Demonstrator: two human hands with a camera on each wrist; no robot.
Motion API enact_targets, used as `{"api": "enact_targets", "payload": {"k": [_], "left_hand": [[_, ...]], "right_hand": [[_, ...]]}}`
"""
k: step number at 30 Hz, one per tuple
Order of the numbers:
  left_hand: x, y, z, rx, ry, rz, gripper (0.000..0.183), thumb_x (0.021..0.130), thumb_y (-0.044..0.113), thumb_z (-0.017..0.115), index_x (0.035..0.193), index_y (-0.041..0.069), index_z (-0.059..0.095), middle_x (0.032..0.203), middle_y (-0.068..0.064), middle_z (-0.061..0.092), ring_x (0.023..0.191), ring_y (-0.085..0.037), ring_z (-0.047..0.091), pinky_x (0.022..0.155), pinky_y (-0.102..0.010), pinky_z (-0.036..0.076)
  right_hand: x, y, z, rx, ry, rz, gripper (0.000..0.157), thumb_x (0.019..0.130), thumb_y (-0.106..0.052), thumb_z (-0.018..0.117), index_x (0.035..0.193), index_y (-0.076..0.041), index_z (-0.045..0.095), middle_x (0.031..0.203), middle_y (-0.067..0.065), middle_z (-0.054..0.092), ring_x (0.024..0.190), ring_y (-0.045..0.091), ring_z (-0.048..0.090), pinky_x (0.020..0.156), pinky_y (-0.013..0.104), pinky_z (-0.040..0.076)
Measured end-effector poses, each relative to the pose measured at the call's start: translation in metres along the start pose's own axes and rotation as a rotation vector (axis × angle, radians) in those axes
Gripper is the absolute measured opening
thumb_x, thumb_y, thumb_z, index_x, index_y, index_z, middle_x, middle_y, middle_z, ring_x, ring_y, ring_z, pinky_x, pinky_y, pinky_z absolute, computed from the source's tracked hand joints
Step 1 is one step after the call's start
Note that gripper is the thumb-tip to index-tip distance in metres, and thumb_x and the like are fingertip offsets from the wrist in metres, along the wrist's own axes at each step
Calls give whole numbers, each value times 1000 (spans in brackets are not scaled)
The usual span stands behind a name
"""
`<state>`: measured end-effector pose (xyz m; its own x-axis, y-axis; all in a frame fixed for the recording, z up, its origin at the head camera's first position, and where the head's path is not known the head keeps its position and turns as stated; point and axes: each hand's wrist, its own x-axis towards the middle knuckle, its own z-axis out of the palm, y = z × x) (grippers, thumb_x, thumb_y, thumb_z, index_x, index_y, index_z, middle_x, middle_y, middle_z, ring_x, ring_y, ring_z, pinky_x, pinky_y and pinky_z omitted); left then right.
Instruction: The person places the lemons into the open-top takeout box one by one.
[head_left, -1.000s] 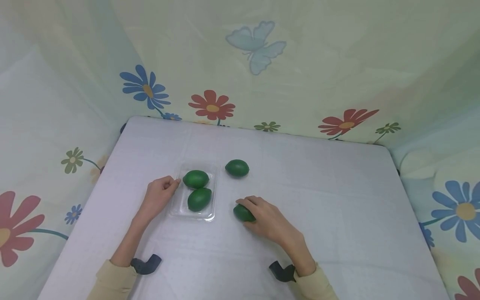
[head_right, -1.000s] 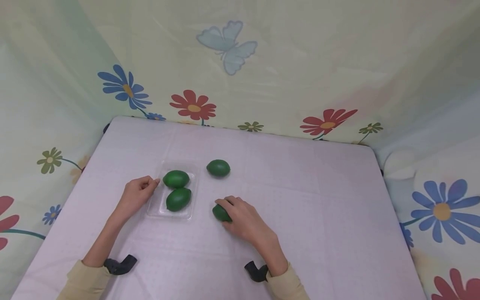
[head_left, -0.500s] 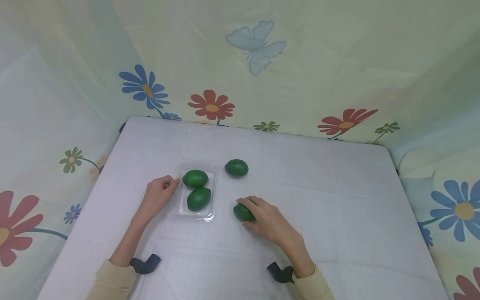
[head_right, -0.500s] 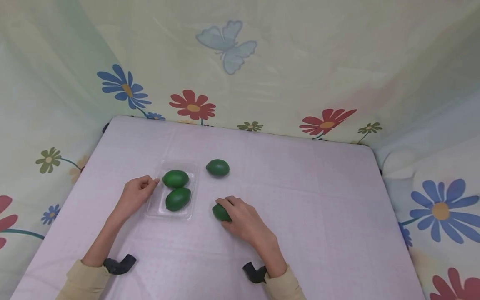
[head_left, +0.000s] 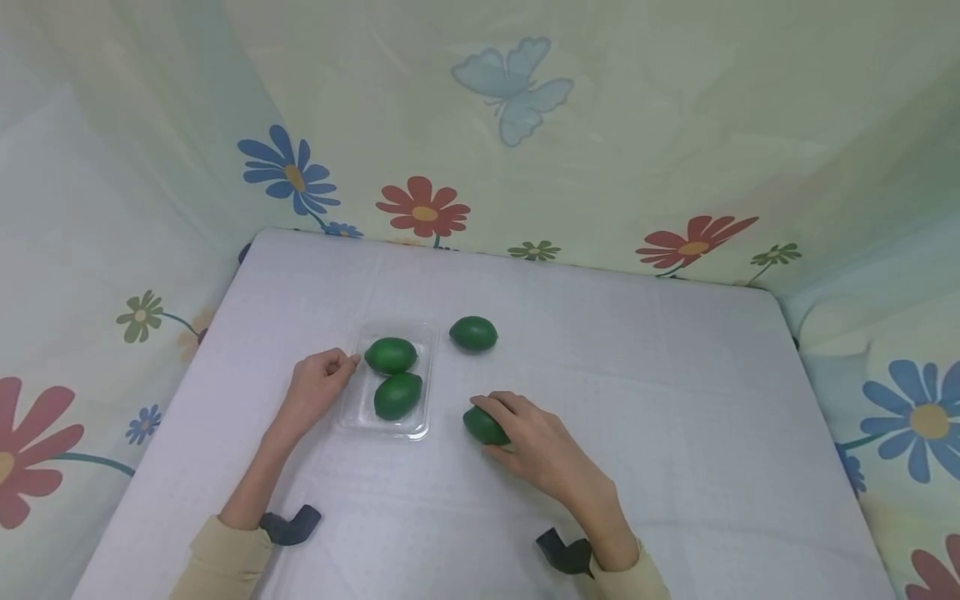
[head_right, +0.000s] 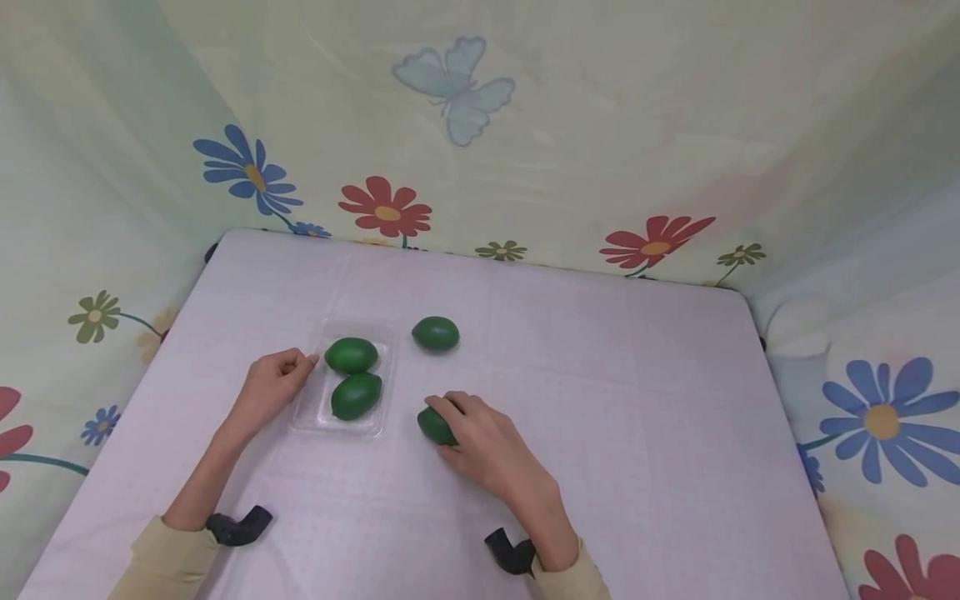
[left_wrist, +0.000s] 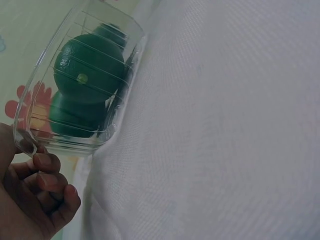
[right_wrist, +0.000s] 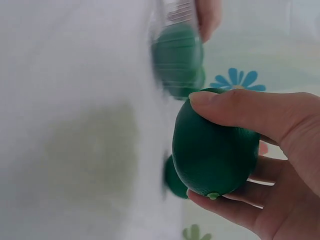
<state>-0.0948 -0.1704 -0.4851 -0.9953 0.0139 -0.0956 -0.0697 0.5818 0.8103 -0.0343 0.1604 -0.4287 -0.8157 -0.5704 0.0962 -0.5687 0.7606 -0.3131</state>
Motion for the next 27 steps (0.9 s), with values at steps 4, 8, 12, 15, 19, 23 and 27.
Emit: {"api": "enact_targets", "payload": {"k": [4, 8, 12, 15, 19, 23, 27], "left_hand": [[1, 0, 0, 1, 6, 0, 35, 98, 32, 55, 72, 9, 55, 53, 5, 40, 52, -14, 38, 47, -24, 32], [0, 0, 0, 1, 10, 0, 34, 98, 31, 55, 72, 8, 55, 53, 4, 40, 52, -14, 39, 47, -24, 32], [0, 1, 0, -1, 5, -3, 35, 98, 31, 55, 74, 6, 57, 53, 4, 41, 52, -14, 39, 48, -24, 32], [0, 1, 0, -4, -4, -8, 36, 98, 32, 55, 75, 4, 58, 53, 4, 41, 53, -14, 39, 48, -24, 33], [0, 1, 0, -17, -17, -15, 37, 98, 33, 55, 76, 4, 58, 53, 5, 41, 53, -14, 38, 48, -24, 32], [0, 0, 0, -16, -13, -10, 37, 98, 34, 55, 75, 5, 58, 53, 5, 40, 53, -14, 38, 49, -24, 32], [1, -1, -1, -16, -15, -14, 38, 98, 35, 55, 76, 4, 59, 53, 6, 39, 52, -14, 38, 48, -23, 32]], "right_hand": [[7, -6, -8, -22, 26, -49, 65, 75, -19, 84, 133, -18, 54, 125, 4, 60, 106, 17, 64, 81, 29, 56], [19, -9, -14, -50, 36, -89, 63, 76, -20, 83, 132, -16, 55, 122, 5, 61, 103, 17, 64, 78, 28, 56], [33, -12, -17, -46, 27, -101, 62, 78, -19, 82, 133, -16, 55, 121, 6, 61, 102, 17, 64, 78, 28, 56], [44, -13, -18, -50, 32, -116, 61, 79, -19, 81, 133, -16, 54, 122, 6, 60, 101, 17, 65, 78, 28, 56], [55, -16, -21, -49, 40, -130, 61, 79, -20, 81, 133, -16, 54, 123, 7, 59, 100, 16, 65, 80, 28, 56], [69, -20, -24, -40, 25, -125, 60, 80, -21, 80, 134, -17, 54, 124, 7, 59, 101, 18, 65, 81, 29, 56], [83, -22, -22, -27, 6, -126, 59, 82, -23, 78, 135, -17, 53, 123, 7, 61, 104, 18, 64, 81, 30, 56]]}}
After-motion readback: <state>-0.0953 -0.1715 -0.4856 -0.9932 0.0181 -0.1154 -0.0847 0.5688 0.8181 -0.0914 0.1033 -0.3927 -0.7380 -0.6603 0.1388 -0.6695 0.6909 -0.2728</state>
